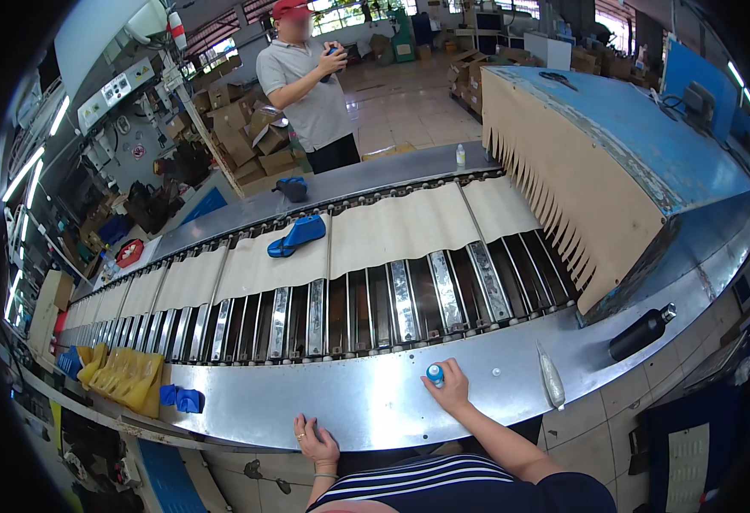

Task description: Applying adhesive and cleaning shoe components on a conveyor belt in a factory setting.

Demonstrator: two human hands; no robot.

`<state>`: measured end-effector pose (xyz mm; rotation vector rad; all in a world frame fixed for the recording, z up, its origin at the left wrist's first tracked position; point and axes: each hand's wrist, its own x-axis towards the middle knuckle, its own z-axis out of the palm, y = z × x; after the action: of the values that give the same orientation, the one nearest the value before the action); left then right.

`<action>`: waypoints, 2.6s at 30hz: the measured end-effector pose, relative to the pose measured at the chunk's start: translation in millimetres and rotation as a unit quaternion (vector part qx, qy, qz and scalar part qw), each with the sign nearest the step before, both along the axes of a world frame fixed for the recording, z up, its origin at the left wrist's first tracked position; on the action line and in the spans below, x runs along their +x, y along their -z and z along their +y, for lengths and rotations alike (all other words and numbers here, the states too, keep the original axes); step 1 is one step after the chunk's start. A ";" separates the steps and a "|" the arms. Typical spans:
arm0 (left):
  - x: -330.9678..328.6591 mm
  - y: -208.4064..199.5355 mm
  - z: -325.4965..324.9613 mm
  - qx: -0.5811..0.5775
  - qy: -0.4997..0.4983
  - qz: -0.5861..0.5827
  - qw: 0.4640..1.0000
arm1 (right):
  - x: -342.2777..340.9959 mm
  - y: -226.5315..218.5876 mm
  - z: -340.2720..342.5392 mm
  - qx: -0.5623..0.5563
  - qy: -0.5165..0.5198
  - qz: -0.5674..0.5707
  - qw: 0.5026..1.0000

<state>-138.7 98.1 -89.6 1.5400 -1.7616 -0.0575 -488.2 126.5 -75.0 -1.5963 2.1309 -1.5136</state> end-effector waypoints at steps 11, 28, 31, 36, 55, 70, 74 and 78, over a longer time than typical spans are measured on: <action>-2.9 2.2 0.5 -0.004 0.002 0.001 1.000 | -3.0 -1.4 0.8 0.003 -0.004 -0.006 1.000; -7.4 2.3 2.1 -0.002 0.005 0.003 1.000 | -6.1 -3.1 2.8 0.009 0.001 -0.004 1.000; -7.7 3.9 2.4 -0.001 0.004 0.000 1.000 | -6.5 -3.4 3.6 0.013 0.001 -0.007 1.000; -7.9 5.1 1.6 -0.003 0.007 -0.001 1.000 | -7.3 -1.7 3.1 0.011 0.001 -0.009 1.000; -11.8 9.9 2.5 -0.007 0.007 -0.006 1.000 | -12.9 5.6 3.3 0.007 0.001 -0.002 1.000; -14.9 15.3 3.6 -0.010 0.001 -0.001 1.000 | -16.8 8.8 3.0 -0.013 -0.001 0.011 1.000; -19.0 13.2 5.1 0.011 -0.004 -0.013 1.000 | -20.4 7.4 3.7 -0.012 -0.011 -0.004 1.000; -41.9 -14.0 -2.6 0.100 0.069 0.124 0.985 | -18.1 -14.7 2.8 -0.019 -0.081 0.090 0.992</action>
<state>-180.6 95.5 -75.7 1.4744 -1.6989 -0.4872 -506.3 129.3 -60.3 -1.9361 2.0073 -1.4180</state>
